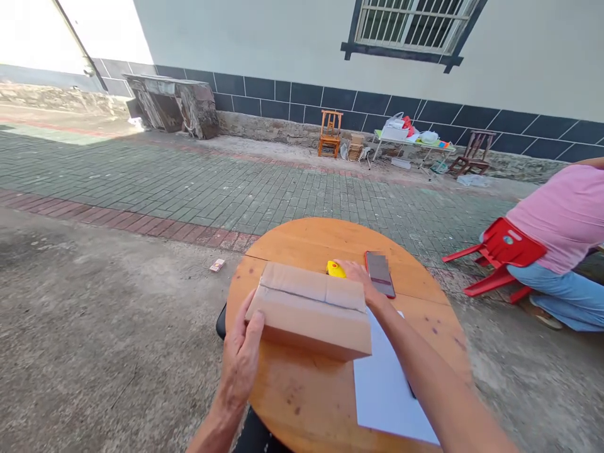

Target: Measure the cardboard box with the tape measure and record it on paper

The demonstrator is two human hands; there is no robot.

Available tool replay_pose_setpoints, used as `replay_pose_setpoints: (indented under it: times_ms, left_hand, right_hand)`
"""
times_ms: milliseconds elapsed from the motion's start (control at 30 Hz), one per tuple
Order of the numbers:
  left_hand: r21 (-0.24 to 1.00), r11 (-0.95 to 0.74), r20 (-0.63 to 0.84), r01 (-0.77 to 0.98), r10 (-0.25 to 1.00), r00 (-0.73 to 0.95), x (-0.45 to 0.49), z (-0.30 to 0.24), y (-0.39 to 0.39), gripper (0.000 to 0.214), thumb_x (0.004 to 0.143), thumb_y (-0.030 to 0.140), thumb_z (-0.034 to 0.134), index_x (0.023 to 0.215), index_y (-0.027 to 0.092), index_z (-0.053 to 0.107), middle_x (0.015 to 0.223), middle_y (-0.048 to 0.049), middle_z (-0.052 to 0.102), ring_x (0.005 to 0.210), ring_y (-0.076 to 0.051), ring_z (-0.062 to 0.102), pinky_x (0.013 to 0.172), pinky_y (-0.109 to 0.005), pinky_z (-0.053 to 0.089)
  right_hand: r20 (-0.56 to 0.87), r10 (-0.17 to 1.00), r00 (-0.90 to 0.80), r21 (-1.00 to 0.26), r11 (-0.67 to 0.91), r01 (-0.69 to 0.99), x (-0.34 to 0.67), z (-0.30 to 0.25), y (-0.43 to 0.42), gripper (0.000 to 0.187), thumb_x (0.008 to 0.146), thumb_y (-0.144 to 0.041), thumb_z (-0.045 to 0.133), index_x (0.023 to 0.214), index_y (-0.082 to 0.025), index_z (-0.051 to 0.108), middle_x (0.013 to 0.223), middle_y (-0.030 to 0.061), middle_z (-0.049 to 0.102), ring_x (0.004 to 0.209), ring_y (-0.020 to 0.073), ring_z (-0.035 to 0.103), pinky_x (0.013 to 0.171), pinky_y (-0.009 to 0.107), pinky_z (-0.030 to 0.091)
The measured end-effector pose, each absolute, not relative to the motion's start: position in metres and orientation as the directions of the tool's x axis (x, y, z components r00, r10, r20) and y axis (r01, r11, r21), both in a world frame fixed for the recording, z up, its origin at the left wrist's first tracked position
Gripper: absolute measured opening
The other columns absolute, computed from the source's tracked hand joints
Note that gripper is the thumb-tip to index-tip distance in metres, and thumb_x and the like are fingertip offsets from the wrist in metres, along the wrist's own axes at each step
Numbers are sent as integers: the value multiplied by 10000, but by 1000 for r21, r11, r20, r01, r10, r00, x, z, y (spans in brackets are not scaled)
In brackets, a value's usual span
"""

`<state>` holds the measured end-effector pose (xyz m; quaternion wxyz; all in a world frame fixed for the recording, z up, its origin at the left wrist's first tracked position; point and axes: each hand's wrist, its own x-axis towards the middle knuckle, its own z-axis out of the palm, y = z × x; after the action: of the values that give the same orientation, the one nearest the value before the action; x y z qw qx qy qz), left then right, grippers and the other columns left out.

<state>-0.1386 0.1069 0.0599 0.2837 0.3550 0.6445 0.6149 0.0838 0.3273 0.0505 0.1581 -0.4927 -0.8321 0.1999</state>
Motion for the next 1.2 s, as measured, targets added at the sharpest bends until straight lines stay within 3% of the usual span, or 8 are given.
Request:
replay_pose_setpoints:
  times_ms: [167, 267, 333, 400, 600, 767, 967, 1200]
  left_hand:
    - [995, -17, 70, 96, 814, -577, -137, 62, 112, 586, 935, 537, 499, 1397, 177, 512, 1377, -90, 587, 1306, -264, 503, 1122, -375, 349]
    - [998, -8, 45, 67, 830, -556, -138, 63, 110, 573, 937, 526, 505, 1407, 198, 501, 1385, -77, 582, 1313, -263, 494, 1113, -375, 355]
    - [999, -7, 31, 45, 841, -539, -138, 64, 108, 552, 934, 515, 514, 1390, 204, 521, 1363, -66, 602, 1308, -269, 499, 1107, -377, 364]
    - [999, -22, 34, 28, 836, -548, -139, 62, 104, 532, 923, 504, 535, 1354, 192, 556, 1328, -65, 628, 1294, -281, 511, 1098, -381, 379]
    - [986, -158, 102, -47, 809, -578, -147, 43, 82, 564, 842, 385, 638, 1361, 194, 528, 1392, -79, 577, 1333, -296, 477, 1084, -374, 415]
    - [1000, -13, 7, -6, 816, -578, -155, 10, 55, 584, 758, 264, 637, 1331, 197, 543, 1324, -93, 615, 1323, -307, 486, 1124, -437, 359]
    - [996, -69, 26, -49, 797, -604, -156, 7, 46, 640, 817, 455, 621, 1409, 261, 472, 1478, -59, 491, 1386, -332, 406, 1163, -461, 310]
    - [995, -95, 64, -26, 826, -560, -161, 26, 55, 640, 856, 510, 590, 1425, 252, 454, 1522, -55, 435, 1421, -312, 348, 1165, -414, 303]
  right_hand:
    - [107, 919, -379, -567, 370, 737, 102, 70, 311, 559, 883, -492, 551, 1352, -188, 558, 1369, 154, 581, 1247, 291, 530, 1043, 469, 375]
    - [74, 948, -308, -668, 276, 691, 121, 91, 269, 555, 978, -522, 337, 1305, -153, 592, 1224, 158, 672, 1113, 265, 634, 888, 417, 507]
    - [-64, 925, -374, -858, 140, 494, 128, 106, 235, 578, 983, -566, 314, 1253, -173, 640, 1138, 138, 716, 1050, 277, 667, 802, 403, 542]
    - [-49, 919, -390, -905, 125, 407, 129, 117, 205, 534, 955, -574, 415, 1264, -197, 631, 1172, 124, 706, 1068, 281, 656, 823, 401, 545]
    - [163, 944, -285, -867, 275, 415, 109, 108, 160, 578, 891, -367, 567, 1440, -266, 420, 1434, 105, 527, 1105, 252, 626, 894, 420, 550]
    - [292, 902, -317, -770, 419, 482, 121, 71, 139, 415, 864, -272, 565, 1279, -274, 574, 1411, 71, 559, 1309, 274, 505, 1023, 460, 481]
    - [261, 961, -96, -773, 267, 575, 140, 66, 197, 289, 860, -359, 530, 1078, -220, 658, 1212, 95, 673, 1083, 253, 632, 895, 432, 527]
    - [278, 943, -183, -765, 332, 551, 107, 72, 281, 384, 739, -328, 589, 1085, -184, 669, 1239, 127, 652, 1114, 272, 618, 881, 439, 526]
